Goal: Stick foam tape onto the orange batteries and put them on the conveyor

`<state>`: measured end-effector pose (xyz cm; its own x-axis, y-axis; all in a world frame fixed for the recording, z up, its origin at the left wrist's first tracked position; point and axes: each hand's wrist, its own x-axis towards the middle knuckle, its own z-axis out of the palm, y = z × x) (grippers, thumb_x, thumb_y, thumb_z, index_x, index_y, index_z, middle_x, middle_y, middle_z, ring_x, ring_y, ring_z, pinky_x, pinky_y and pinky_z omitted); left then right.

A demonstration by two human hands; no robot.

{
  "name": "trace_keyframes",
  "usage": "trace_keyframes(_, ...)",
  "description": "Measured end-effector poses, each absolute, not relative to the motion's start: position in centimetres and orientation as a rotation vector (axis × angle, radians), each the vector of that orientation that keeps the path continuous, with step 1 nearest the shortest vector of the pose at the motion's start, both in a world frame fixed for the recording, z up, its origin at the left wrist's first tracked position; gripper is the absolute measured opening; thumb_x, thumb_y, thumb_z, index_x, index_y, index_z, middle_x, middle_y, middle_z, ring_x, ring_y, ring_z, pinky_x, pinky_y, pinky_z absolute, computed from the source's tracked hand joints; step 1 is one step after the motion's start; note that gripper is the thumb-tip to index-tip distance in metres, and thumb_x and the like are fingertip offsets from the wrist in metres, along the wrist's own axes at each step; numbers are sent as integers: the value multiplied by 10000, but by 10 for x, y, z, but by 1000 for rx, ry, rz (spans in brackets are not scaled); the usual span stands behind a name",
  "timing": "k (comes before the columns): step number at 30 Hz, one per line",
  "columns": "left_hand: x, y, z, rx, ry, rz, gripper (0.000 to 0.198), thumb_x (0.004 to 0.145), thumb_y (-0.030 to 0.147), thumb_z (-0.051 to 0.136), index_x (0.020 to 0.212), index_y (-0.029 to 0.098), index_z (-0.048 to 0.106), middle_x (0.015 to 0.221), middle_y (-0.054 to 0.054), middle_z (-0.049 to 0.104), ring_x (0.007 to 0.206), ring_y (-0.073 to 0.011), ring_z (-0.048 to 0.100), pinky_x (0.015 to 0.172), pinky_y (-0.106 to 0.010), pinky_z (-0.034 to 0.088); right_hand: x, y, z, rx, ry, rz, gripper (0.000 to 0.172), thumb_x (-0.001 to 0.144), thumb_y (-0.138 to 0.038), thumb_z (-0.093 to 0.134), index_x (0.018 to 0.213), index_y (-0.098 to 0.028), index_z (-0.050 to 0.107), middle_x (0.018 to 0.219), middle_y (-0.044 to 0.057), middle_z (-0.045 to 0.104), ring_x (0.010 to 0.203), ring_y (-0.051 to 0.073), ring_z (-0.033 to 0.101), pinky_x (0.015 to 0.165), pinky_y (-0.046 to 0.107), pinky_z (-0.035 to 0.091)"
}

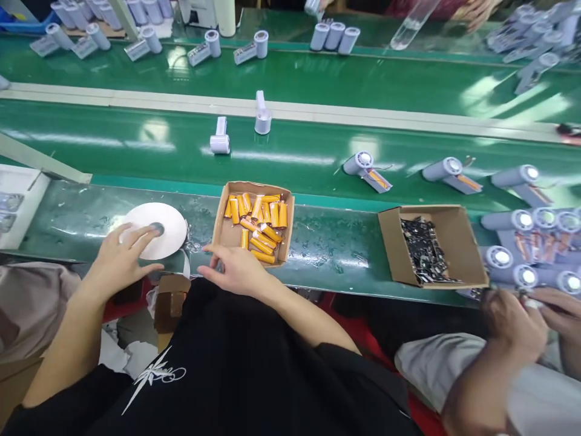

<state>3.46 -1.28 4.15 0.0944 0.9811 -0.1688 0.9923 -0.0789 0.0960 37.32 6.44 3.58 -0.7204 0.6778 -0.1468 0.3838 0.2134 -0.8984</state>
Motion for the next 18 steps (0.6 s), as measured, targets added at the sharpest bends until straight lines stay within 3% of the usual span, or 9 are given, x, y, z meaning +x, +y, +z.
trace_keyframes(2,28,-4,24,2123,1981,-232,869,847,548,769,1651,319,531,1704,-115,564,1596,-508,401,1303,-757,359,373,61,30,-993,-2258,1493,401,1033,-435,733,1391,-254,727,1008,26,857,778,205,780,793,327,565)
trace_keyframes(4,20,1,10,2104,1949,-270,905,834,527,792,1666,305,511,1698,-122,571,1586,-480,412,1302,-684,411,379,58,25,-1001,-2263,1481,376,1042,-421,713,1379,-258,736,1000,27,857,784,209,775,803,332,567)
trace_keyframes(6,14,1,2,2129,1930,-236,821,875,517,776,1631,285,559,1657,-128,608,1564,-455,426,1295,-614,450,388,55,20,-1008,-2227,1488,358,1049,-418,689,1363,-256,746,983,30,853,772,206,763,800,335,572)
trace_keyframes(11,9,-11,-2,2199,1955,-107,624,993,524,684,1501,162,676,1530,-194,682,1496,-500,433,1098,-622,591,407,45,10,-1018,-2068,1494,324,1056,-405,657,1262,-195,794,949,63,850,738,184,738,735,302,575)
trace_keyframes(18,0,-14,-11,2341,1909,35,594,1020,536,648,1469,148,693,1454,-202,720,1396,-489,507,1129,-629,526,415,41,9,-969,-2042,1434,259,1066,-335,664,1213,-187,816,958,68,860,759,169,763,727,266,585)
